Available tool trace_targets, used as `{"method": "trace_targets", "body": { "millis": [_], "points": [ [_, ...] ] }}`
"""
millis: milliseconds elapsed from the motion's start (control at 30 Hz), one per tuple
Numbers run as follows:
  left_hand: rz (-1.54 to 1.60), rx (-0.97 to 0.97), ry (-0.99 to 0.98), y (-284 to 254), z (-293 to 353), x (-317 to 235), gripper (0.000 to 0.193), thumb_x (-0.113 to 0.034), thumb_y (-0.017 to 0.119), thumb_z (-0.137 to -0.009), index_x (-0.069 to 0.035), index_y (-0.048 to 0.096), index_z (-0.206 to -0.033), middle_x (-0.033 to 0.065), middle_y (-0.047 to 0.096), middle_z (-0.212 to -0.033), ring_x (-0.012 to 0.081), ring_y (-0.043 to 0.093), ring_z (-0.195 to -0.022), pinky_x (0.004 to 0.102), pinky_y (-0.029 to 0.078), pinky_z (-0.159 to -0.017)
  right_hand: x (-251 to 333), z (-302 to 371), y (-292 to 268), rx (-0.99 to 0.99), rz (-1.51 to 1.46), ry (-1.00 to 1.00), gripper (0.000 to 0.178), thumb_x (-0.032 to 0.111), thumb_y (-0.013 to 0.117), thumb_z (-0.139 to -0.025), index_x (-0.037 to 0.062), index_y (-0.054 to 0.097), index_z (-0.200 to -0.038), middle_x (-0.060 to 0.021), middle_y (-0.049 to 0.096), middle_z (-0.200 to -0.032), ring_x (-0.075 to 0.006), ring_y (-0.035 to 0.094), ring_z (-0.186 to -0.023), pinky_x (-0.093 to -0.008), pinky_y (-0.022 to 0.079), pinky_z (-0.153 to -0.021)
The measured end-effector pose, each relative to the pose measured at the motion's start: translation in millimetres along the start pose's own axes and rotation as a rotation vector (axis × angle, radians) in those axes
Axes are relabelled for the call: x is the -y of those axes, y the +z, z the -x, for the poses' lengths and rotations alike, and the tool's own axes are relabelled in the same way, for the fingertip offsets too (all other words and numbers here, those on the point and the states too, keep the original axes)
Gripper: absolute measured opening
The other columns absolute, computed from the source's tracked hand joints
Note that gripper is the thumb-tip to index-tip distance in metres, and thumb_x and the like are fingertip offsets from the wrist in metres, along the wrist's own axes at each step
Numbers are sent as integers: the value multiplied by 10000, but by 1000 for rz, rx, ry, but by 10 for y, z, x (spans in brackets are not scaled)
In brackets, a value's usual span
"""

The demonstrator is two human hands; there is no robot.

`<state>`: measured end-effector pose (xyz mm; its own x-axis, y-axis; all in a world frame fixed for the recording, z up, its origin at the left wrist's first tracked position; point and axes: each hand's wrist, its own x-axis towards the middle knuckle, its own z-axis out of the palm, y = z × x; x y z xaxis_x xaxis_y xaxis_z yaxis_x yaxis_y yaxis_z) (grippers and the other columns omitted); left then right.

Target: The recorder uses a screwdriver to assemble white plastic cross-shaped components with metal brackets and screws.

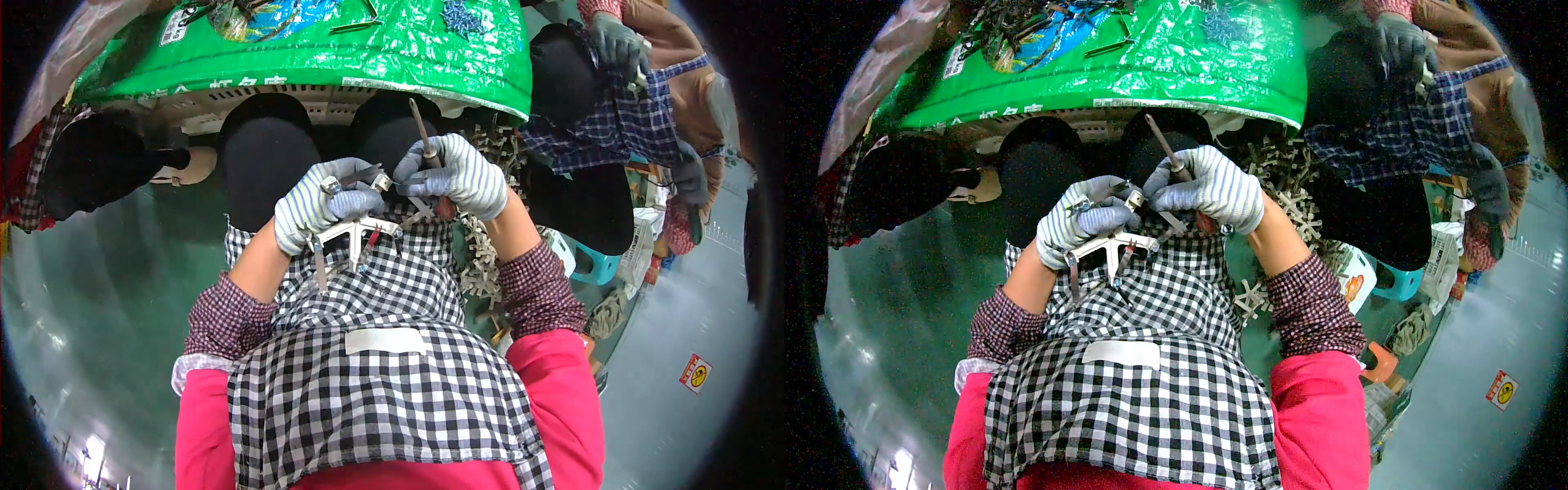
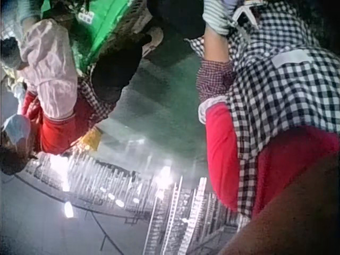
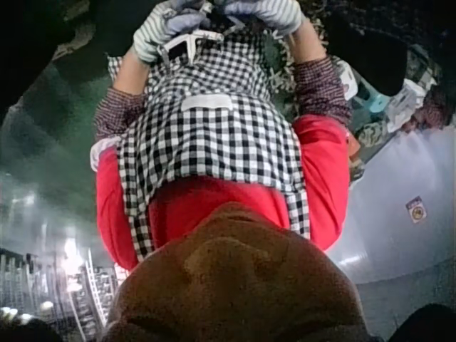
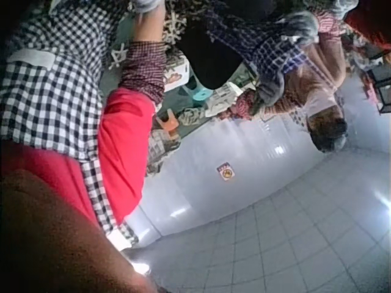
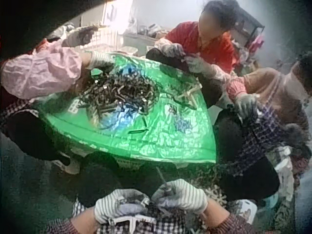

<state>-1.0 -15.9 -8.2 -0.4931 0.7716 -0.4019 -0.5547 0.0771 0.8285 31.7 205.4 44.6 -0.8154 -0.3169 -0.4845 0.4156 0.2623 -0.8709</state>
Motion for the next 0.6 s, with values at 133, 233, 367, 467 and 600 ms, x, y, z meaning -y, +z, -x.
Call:
{"method": "trace_targets", "body": {
  "millis": [133,233,367,467,600],
  "points": [
    [43,-27,-12,40,30,-15,324,-139,671,-747,7,588,-1023,78,648,-838,114,607,-752,245,484,-682,-20,-47,8,39,57,-37,177,91,701,-723,-2,664,-868,-63,669,-794,-103,602,-740,-269,486,-712],
    [69,-36,20,20,31,29,318,-138,673,-744,9,592,-1014,76,647,-835,107,605,-743,239,484,-669,-22,-72,41,30,83,-22,177,99,704,-724,0,666,-866,-58,668,-794,-105,602,-738,-268,487,-713],
    [52,-35,21,13,72,-20,321,-144,676,-746,12,591,-1014,79,645,-836,108,603,-745,243,485,-674,14,-75,67,28,59,-20,170,97,704,-726,3,668,-863,-53,667,-796,-104,600,-737,-266,487,-714],
    [-6,-42,42,-3,66,-4,327,-146,681,-745,13,591,-1016,80,644,-837,111,601,-747,250,485,-677,8,-74,77,11,23,-12,161,91,700,-731,5,668,-863,-51,666,-799,-101,597,-740,-264,486,-715],
    [10,-33,81,-14,46,62,336,-145,689,-736,8,593,-1019,80,643,-830,112,599,-747,257,485,-679,-5,-88,95,9,19,-14,159,88,697,-731,7,669,-865,-53,665,-803,-100,597,-748,-263,485,-720]
  ]
}}
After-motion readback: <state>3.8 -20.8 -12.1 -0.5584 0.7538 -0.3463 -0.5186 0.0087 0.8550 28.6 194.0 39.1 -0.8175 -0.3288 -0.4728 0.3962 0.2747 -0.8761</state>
